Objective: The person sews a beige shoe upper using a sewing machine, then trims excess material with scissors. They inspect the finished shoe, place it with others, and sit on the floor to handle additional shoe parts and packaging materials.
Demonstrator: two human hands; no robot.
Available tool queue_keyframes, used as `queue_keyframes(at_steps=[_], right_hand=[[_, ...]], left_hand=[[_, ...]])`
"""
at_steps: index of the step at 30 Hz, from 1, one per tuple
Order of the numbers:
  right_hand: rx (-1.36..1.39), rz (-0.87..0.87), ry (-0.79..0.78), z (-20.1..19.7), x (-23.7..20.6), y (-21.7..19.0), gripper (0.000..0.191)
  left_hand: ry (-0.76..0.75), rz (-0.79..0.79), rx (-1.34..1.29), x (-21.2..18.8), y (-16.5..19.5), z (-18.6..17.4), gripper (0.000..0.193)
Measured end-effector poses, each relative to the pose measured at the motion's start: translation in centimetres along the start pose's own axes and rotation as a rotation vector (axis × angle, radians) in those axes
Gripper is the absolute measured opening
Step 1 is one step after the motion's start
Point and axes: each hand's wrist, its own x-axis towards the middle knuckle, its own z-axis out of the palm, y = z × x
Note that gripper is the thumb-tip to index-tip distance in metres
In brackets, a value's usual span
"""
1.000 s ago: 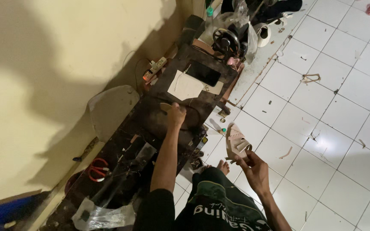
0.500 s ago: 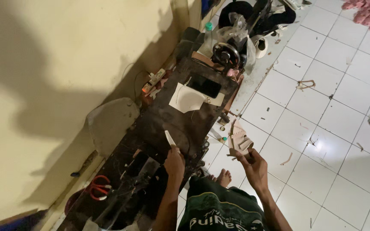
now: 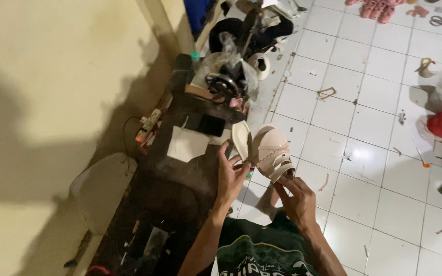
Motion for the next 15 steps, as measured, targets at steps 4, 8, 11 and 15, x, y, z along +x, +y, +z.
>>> queue_keyframes(at_steps=[4,8,11,15], right_hand=[[-0.064,-0.03,-0.002,-1.7,2.1,2.6,0.023],[-0.066,-0.019,-0.043,-3.7,4.9,6.5,0.025],[-0.068,-0.043,-0.001,-5.1,8.2,9.5,0.024],[-0.142,-0.03,0.087,-7.8,11.8,13.2,0.026]], left_hand=[[-0.249,0.101,0.12,2.8,-2.8,3.5,0.042],[-0.18,-0.183,-0.245,6.1,-5.3,7.5,0.04],[-0.16,-0.232,-0.328,10.1,-5.8,11.3,0.035],[-0.296,-0.189,-0.633,14.5,-5.3,15.7,0.027]])
